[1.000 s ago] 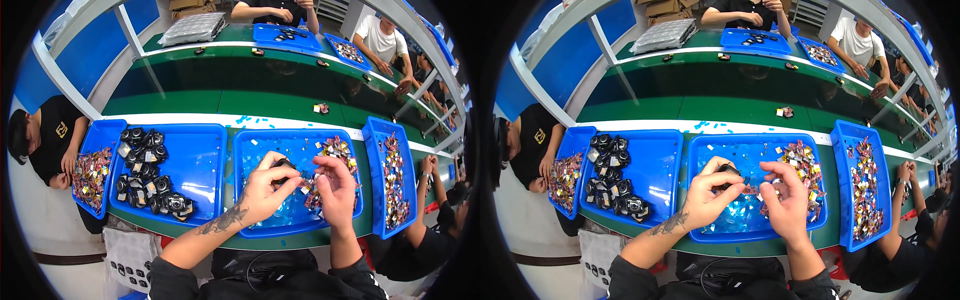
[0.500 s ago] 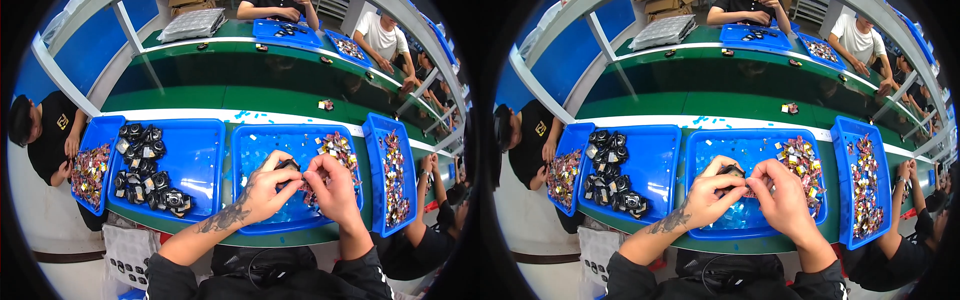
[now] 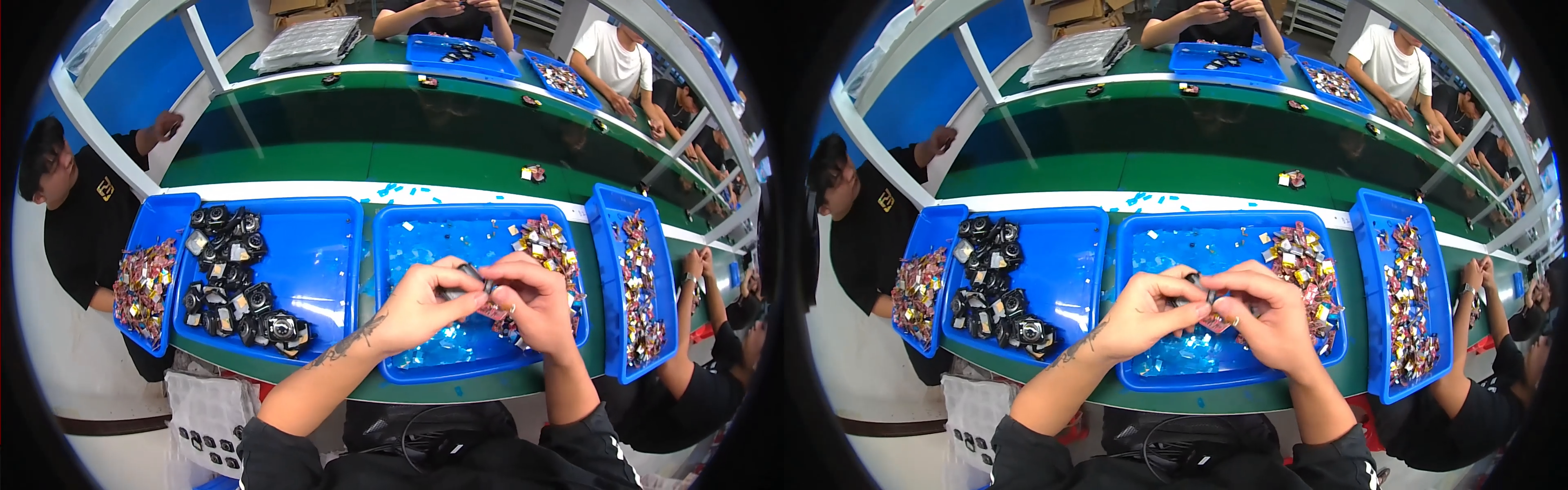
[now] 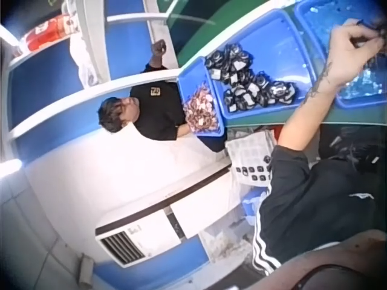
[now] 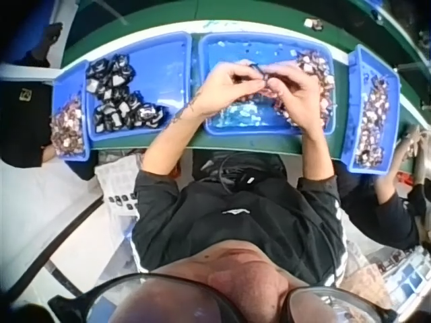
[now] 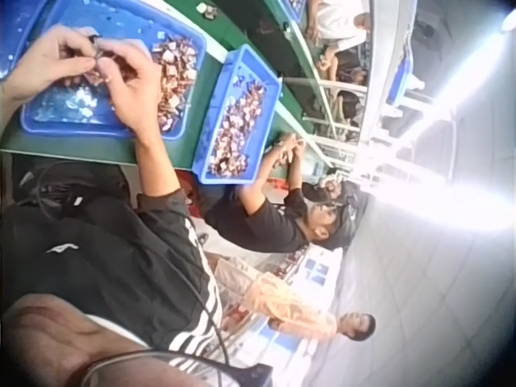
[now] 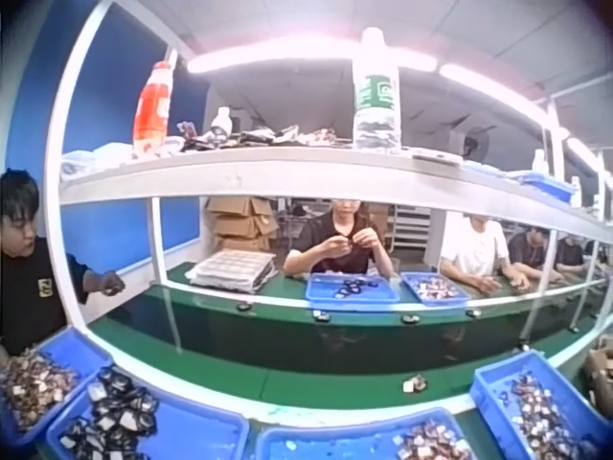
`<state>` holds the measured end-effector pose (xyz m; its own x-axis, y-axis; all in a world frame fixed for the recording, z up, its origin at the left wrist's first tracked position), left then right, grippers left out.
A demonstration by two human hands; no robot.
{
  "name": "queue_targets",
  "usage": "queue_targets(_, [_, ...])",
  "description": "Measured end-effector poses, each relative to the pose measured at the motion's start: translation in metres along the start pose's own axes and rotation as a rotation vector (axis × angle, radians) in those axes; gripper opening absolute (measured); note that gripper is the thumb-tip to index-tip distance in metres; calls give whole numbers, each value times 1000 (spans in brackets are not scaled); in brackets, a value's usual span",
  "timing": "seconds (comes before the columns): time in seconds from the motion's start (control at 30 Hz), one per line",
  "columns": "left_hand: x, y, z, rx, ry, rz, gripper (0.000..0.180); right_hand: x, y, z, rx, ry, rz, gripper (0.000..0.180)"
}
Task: Manually assembling small electronic parts into housing components on a production line.
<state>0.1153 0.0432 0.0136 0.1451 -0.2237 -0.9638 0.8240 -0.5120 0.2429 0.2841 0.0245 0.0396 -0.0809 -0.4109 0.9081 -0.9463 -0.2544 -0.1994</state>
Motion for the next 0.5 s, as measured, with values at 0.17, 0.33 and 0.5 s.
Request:
queue_targets(0.17, [-1, 1, -1, 34, 56, -82, 15, -1, 4, 3, -157, 15, -316, 12])
queue_targets(0.33, [-3, -3, 0, -277, 179, 191, 37, 26, -5, 7, -290, -27, -18, 12])
queue_targets(0.5, [3, -9, -5, -324, 186, 178, 20, 13, 18, 9, -197, 142, 45, 15])
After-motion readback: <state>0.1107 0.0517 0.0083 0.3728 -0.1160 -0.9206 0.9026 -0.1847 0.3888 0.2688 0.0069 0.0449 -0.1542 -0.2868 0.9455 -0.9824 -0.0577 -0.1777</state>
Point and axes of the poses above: each hand's wrist, its own z-axis away from the middle knuckle, its own y-axis out of the palm, x = y × z, the point moved 4 cm from there along -z, towards the middle knuckle, and after that the axes turned 6 degrees about -y, right-handed, at the moved point
